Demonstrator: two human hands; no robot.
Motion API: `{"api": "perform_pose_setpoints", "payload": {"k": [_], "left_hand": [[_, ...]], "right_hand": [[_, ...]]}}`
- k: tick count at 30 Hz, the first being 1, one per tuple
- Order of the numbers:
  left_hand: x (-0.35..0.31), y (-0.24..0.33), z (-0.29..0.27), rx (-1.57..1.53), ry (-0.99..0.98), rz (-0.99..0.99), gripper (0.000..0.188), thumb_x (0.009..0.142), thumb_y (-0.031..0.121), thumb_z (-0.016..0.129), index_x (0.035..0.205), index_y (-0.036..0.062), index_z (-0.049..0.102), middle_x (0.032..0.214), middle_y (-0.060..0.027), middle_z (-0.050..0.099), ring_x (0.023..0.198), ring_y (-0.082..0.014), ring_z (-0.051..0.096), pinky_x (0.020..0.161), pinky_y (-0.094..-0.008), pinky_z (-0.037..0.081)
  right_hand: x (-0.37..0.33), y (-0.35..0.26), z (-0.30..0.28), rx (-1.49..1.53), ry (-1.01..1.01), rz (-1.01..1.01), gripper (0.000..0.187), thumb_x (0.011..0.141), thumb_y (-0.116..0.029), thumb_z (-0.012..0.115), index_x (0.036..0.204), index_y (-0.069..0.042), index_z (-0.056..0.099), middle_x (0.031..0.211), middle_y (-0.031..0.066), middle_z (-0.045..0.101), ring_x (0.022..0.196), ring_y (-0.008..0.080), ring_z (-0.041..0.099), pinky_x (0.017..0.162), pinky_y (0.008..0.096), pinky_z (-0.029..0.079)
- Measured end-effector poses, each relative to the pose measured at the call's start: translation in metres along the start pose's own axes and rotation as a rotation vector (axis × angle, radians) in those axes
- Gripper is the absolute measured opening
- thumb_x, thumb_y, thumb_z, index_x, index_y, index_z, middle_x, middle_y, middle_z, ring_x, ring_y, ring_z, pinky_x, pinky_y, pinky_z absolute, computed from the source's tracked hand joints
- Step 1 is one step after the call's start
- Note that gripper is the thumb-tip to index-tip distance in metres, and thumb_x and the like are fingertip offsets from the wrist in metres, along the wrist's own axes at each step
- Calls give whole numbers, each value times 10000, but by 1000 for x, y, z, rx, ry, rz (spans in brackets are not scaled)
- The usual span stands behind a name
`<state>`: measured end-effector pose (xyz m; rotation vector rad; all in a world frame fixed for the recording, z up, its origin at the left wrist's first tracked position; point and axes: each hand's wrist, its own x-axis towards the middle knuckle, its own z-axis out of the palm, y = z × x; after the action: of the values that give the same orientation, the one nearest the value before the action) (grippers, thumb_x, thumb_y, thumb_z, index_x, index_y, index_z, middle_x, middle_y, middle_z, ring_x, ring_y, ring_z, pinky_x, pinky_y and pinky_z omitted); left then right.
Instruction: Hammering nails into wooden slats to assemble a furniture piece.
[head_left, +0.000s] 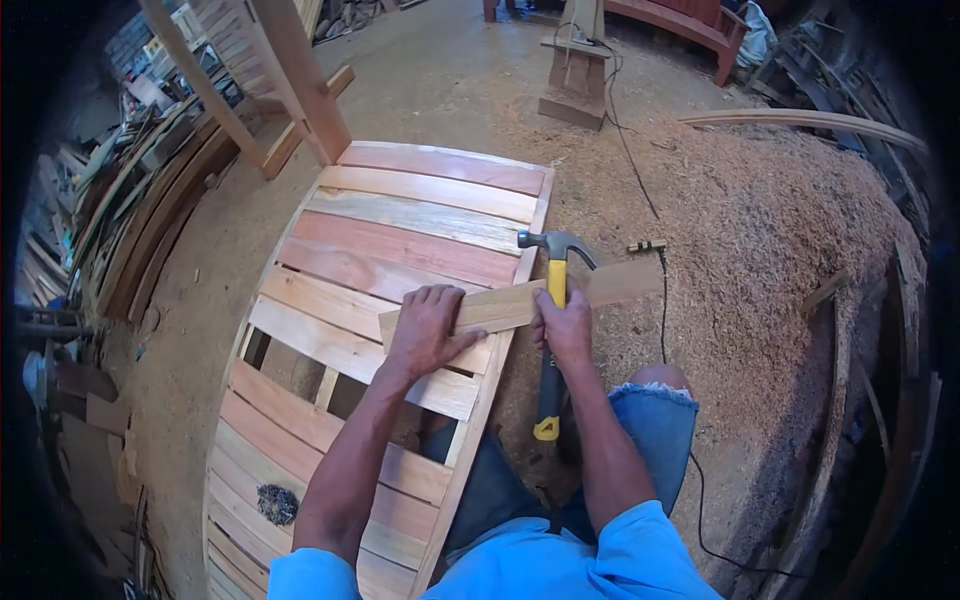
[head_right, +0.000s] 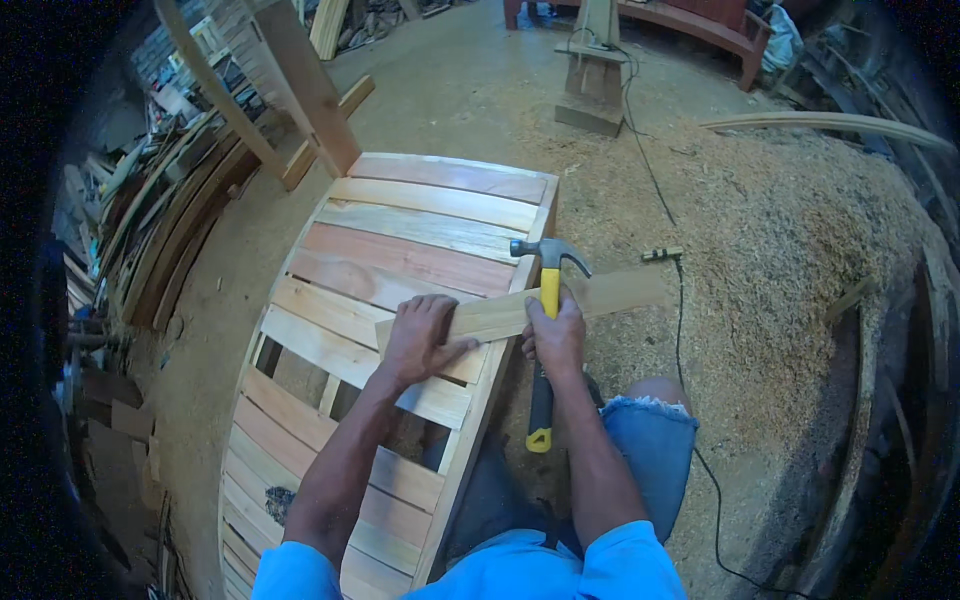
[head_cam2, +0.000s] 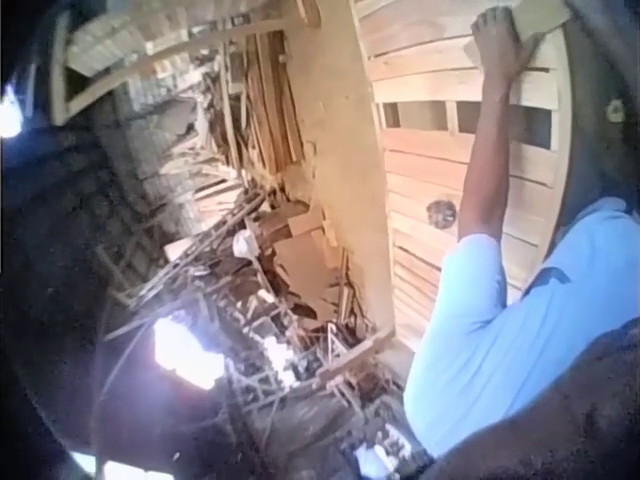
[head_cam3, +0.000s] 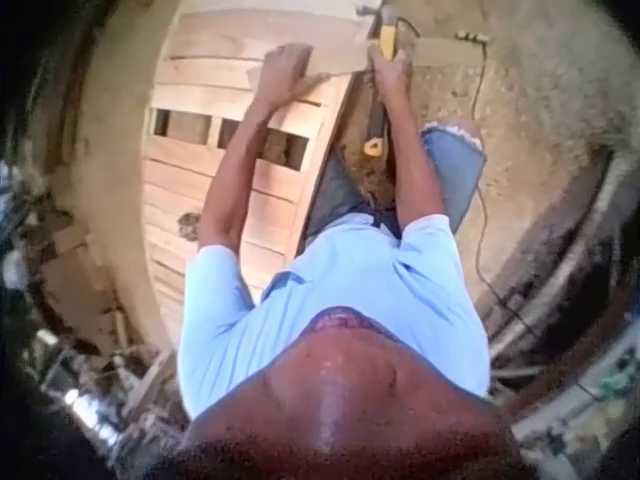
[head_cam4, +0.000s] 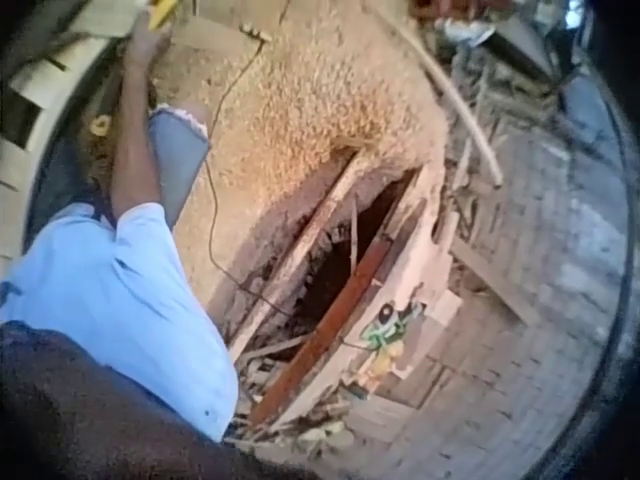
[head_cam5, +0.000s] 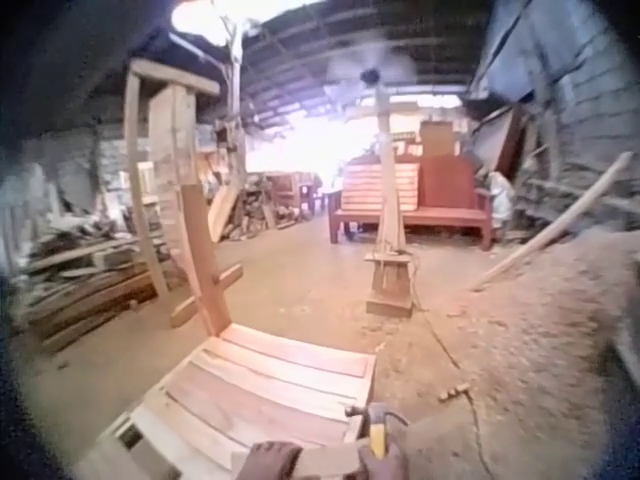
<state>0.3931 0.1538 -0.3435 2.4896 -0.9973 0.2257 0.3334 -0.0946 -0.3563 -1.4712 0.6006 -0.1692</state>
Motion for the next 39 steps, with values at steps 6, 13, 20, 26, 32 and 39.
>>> {"api": "perform_pose_setpoints", "payload": {"k": [6, 13, 20, 26, 32, 39], "left_hand": [[-19, 12, 4, 142, 197, 89, 448, 939, 388, 796, 1218, 74, 641, 1235, -167, 671, 1237, -394, 616, 1114, -571, 448], [-23, 34, -17, -88, 130, -114, 81, 959, 142, 713, 985, 100, 777, 1016, -113, 714, 1049, -341, 688, 917, -483, 562], [-86, 41, -54, -27, 507, -166, 247, 997, 198, 749, 1222, 98, 768, 1222, -139, 757, 1180, -372, 694, 1018, -509, 547], [-286, 16, -125, 250, 595, -702, 271, 967, 97, 740, 1230, 96, 804, 1270, -149, 758, 1216, -392, 686, 1095, -478, 529], [-408, 17, -207, -10, 332, -1160, 258, 971, 163, 775, 1183, 26, 827, 1128, -181, 730, 1058, -366, 718, 989, -463, 568], [-404, -6, -198, 140, 145, -1057, 261, 930, 233, 794, 1052, 3, 805, 1038, -197, 700, 983, -380, 708, 890, -447, 572]], "right_hand": [[11, 14, 11, -155, 62, 24, 440, 1057, -418, 780, 1150, -41, 574, 749, 71, 691, 541, 153, 677, 453, 313, 541], [-10, 15, -13, -70, -113, -310, 298, 1107, -308, 733, 1228, -70, 601, 859, 101, 762, 539, 110, 620, 457, 255, 464], [-29, 14, 9, -143, -165, -287, 341, 1112, -333, 726, 1229, -47, 581, 891, 127, 784, 507, 97, 569, 445, 249, 438], [-28, 12, 12, -168, -135, -325, 375, 1111, -352, 727, 1254, -36, 583, 922, 139, 797, 509, 99, 574, 442, 257, 443], [-30, 1, 17, -241, -124, -308, 375, 1107, -353, 731, 1256, -40, 587, 887, 112, 795, 521, 95, 579, 451, 259, 443], [11, 49, -9, -542, 174, -501, 402, 1083, -328, 750, 1319, -30, 619, 852, 85, 786, 554, 107, 617, 471, 294, 488]]}}
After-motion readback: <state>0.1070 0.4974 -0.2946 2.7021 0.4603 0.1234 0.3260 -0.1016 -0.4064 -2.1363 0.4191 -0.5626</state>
